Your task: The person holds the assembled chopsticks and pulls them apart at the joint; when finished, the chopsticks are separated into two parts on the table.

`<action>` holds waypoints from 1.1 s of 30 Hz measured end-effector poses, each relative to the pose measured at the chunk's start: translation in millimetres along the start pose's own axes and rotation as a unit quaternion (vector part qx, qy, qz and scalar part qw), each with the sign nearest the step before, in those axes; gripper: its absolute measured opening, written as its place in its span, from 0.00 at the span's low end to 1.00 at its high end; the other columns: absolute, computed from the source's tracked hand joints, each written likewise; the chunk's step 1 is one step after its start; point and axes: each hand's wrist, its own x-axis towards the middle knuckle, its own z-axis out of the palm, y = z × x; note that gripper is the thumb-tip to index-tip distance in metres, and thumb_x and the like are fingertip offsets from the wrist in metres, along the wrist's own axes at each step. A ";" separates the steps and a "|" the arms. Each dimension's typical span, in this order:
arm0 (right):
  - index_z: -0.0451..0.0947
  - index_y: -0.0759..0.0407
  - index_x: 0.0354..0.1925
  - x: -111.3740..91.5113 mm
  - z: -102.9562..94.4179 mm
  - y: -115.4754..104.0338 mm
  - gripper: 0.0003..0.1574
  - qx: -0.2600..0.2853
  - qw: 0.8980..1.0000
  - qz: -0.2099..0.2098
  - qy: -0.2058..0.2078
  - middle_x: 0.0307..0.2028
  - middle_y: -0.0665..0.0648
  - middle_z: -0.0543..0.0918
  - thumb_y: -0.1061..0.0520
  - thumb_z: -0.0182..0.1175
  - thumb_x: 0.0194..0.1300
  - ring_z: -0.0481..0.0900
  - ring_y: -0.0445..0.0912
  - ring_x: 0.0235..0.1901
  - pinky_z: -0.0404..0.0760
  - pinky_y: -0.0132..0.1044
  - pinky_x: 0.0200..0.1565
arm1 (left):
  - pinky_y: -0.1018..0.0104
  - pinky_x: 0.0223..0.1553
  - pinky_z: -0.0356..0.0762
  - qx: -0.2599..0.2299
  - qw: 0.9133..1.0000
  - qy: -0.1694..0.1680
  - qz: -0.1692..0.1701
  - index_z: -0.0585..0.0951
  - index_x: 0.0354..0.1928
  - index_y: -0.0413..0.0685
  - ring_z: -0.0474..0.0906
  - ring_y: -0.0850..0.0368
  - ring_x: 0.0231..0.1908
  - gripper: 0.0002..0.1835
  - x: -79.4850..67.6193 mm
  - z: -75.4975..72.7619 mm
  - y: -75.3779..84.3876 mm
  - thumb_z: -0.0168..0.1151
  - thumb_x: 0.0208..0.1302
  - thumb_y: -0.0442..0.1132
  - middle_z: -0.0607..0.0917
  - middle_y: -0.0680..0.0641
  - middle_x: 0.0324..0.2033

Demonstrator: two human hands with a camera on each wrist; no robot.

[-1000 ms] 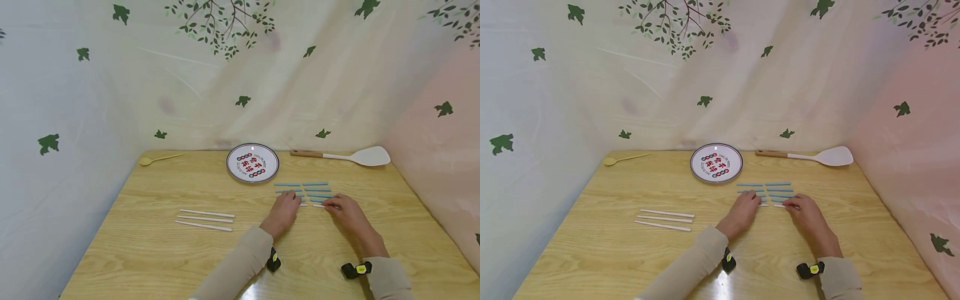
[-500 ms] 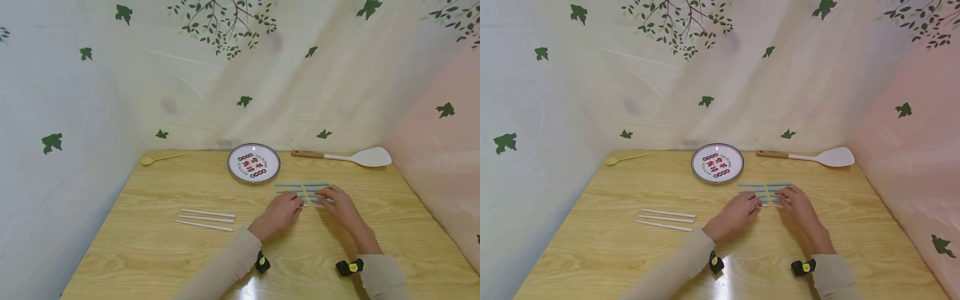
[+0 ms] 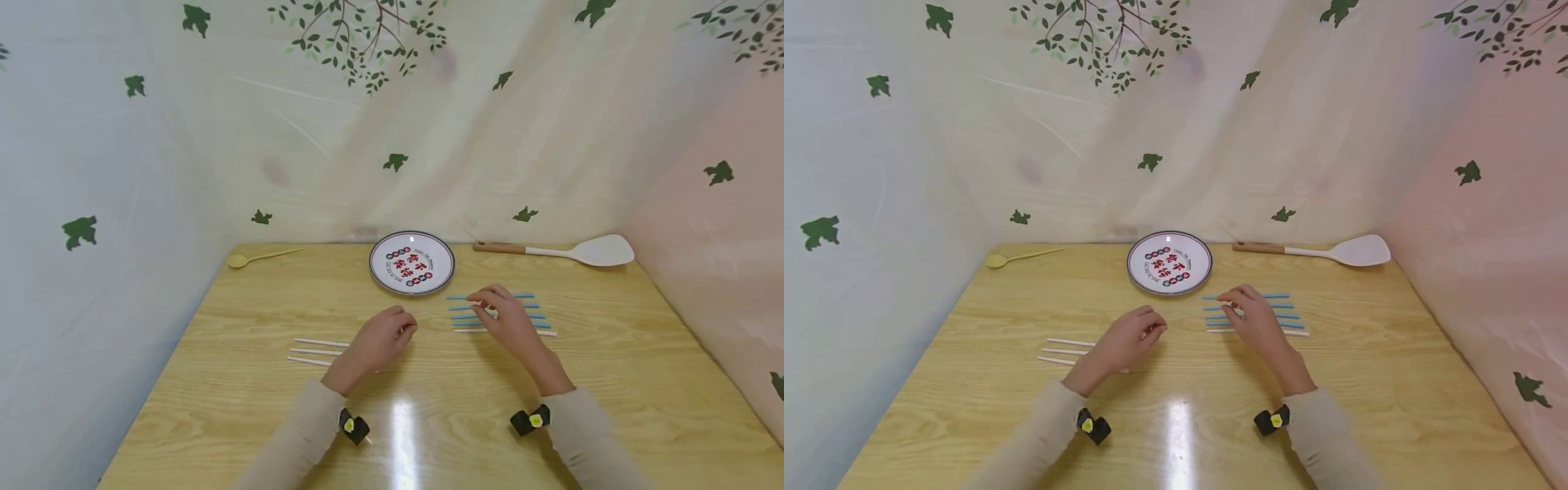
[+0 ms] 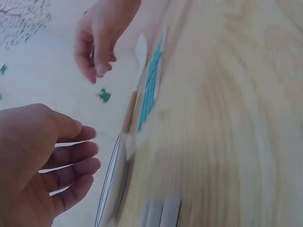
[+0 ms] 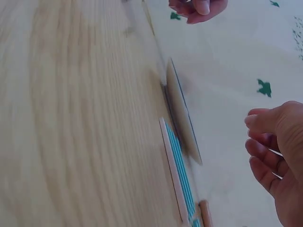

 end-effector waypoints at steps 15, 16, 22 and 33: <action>0.81 0.60 0.46 18.9 74.4 -50.3 0.12 0.074 0.994 0.028 -0.078 0.37 0.53 0.80 0.62 0.63 0.63 0.76 0.43 0.36 0.78 0.35 0.39 | 0.60 0.39 0.76 -0.075 0.990 0.054 -0.108 0.83 0.39 0.40 0.76 0.56 0.35 0.05 -65.8 -45.3 -124.1 0.60 0.65 0.34 0.81 0.46 0.32; 0.81 0.59 0.46 19.4 80.0 -54.0 0.12 0.080 0.993 0.033 -0.085 0.37 0.53 0.80 0.62 0.63 0.63 0.76 0.43 0.36 0.78 0.34 0.39 | 0.59 0.40 0.76 -0.079 0.989 0.043 -0.113 0.83 0.39 0.40 0.76 0.56 0.35 0.05 -69.7 -46.4 -130.1 0.60 0.65 0.34 0.81 0.46 0.33; 0.79 0.60 0.48 22.4 109.4 -75.8 0.14 0.124 0.983 0.046 -0.127 0.38 0.54 0.80 0.60 0.63 0.63 0.77 0.44 0.38 0.79 0.36 0.42 | 0.59 0.44 0.74 -0.120 0.985 -0.025 -0.126 0.82 0.39 0.44 0.76 0.57 0.39 0.06 -84.3 -51.8 -149.6 0.64 0.62 0.37 0.81 0.48 0.36; 0.82 0.54 0.41 25.1 139.4 -98.2 0.09 0.078 0.973 0.021 -0.216 0.38 0.48 0.79 0.52 0.62 0.64 0.74 0.41 0.41 0.75 0.35 0.47 | 0.69 0.36 0.72 -0.120 0.986 -0.081 -0.080 0.81 0.34 0.45 0.72 0.62 0.33 0.03 -79.6 -52.6 -144.1 0.65 0.61 0.36 0.78 0.51 0.31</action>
